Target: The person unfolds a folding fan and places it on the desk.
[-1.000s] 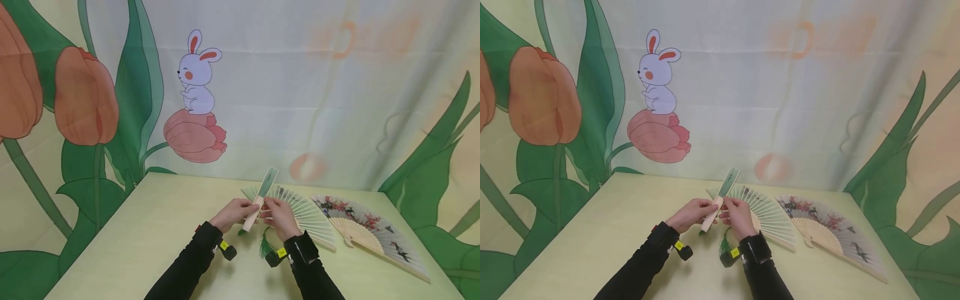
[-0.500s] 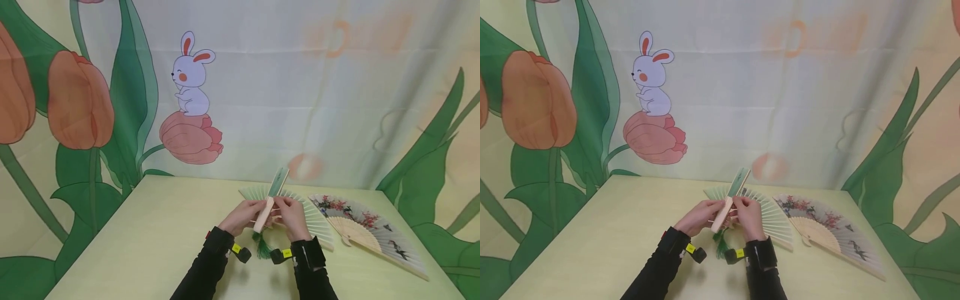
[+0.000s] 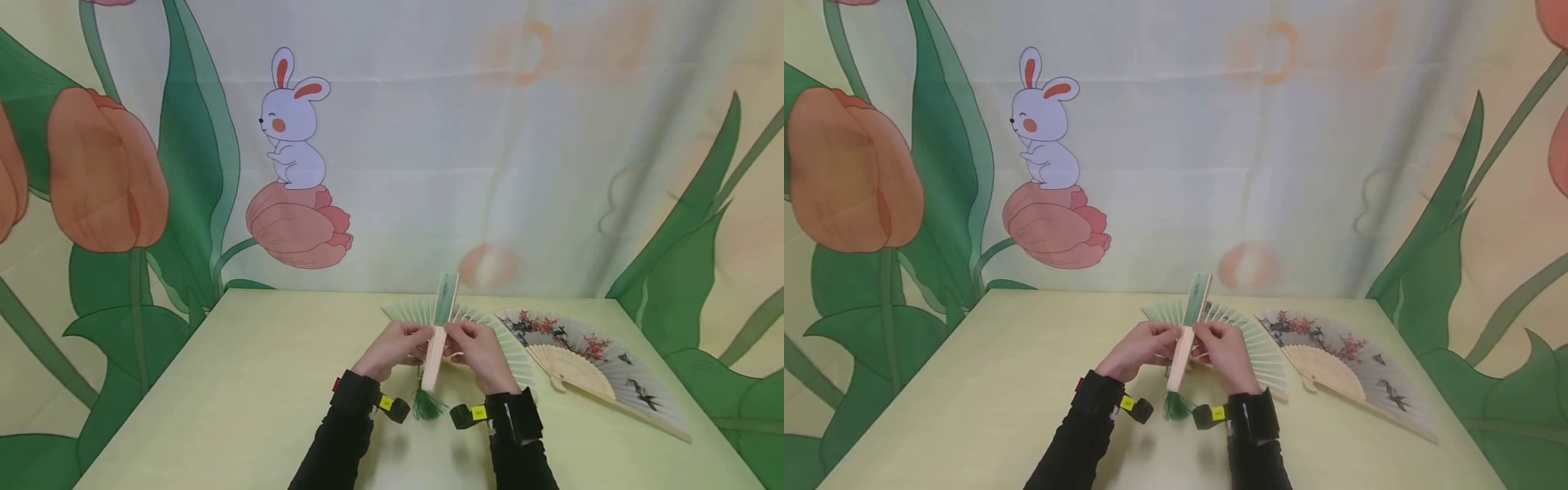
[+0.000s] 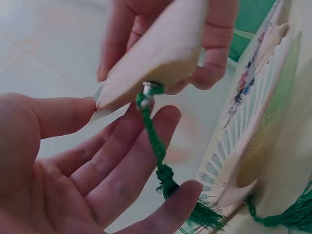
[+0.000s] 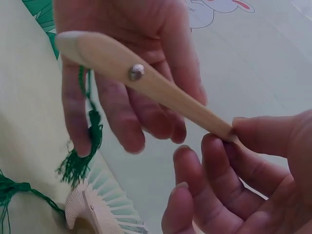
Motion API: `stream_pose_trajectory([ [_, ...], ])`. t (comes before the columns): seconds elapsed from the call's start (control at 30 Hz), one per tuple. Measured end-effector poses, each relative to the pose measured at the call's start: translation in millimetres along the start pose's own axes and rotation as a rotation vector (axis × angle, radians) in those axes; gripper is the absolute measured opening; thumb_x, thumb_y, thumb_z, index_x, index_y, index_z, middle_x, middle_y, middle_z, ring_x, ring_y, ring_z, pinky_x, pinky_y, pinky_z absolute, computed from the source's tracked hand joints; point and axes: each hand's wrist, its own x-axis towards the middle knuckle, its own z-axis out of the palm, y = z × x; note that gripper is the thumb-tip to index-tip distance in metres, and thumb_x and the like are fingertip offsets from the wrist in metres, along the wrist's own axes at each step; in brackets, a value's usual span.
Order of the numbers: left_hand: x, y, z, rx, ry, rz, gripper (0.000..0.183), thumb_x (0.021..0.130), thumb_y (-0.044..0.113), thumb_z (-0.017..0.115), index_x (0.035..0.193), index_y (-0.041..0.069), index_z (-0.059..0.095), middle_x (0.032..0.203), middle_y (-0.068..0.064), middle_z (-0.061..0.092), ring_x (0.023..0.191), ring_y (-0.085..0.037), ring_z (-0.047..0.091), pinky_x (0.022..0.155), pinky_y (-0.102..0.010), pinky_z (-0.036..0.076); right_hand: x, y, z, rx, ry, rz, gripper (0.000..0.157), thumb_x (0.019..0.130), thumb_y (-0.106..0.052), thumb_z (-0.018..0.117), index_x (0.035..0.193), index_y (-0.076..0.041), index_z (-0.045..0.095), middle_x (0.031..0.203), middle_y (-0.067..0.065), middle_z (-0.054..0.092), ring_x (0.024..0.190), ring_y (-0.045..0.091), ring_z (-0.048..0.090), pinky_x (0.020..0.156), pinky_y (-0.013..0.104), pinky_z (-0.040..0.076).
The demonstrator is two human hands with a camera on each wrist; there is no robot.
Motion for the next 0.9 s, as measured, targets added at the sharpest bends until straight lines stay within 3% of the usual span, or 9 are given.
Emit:
stream_pose_trajectory([
  [0.17, -1.7, -4.5, 3.7, -0.020, 0.007, 0.017, 0.030, 0.098, 0.024, 0.061, 0.110, -0.001, 0.070, 0.089, -0.010, 0.072, 0.079, -0.019, 0.070, 0.087, -0.045, 0.055, -1, -2, -0.7, -0.033, -0.009, 0.000, 0.028, 0.098, -0.023, 0.062, 0.103, 0.003, 0.070, 0.079, 0.010, 0.066, 0.073, 0.024, 0.063, 0.063, 0.031, 0.052],
  [0.43, -0.6, -8.3, 1.9, -0.011, -0.008, 0.054, 0.028, 0.097, 0.022, 0.062, 0.110, -0.002, 0.070, 0.091, -0.010, 0.072, 0.082, -0.021, 0.071, 0.086, -0.037, 0.056, 0, 0, 3.4, -0.043, 0.029, 0.005, 0.023, 0.096, -0.022, 0.065, 0.098, 0.000, 0.072, 0.079, 0.008, 0.066, 0.069, 0.020, 0.062, 0.059, 0.030, 0.049],
  [0.67, -0.9, -11.7, -4.8, 0.008, 0.011, 0.046, 0.026, 0.096, 0.023, 0.064, 0.108, 0.002, 0.072, 0.089, -0.009, 0.072, 0.082, -0.022, 0.071, 0.091, -0.041, 0.053, 2, 3, 12.5, 0.016, 0.055, 0.085, 0.021, 0.097, -0.021, 0.063, 0.101, -0.002, 0.070, 0.084, 0.008, 0.066, 0.073, 0.022, 0.062, 0.060, 0.031, 0.043],
  [0.9, -1.0, -11.1, -5.1, -0.025, 0.019, 0.055, 0.026, 0.095, 0.021, 0.065, 0.107, -0.001, 0.071, 0.091, -0.011, 0.072, 0.082, -0.022, 0.072, 0.090, -0.040, 0.054, 2, 2, 17.1, 0.045, 0.083, 0.106, 0.021, 0.098, -0.021, 0.062, 0.103, -0.001, 0.068, 0.085, 0.008, 0.065, 0.073, 0.021, 0.061, 0.059, 0.029, 0.042],
])
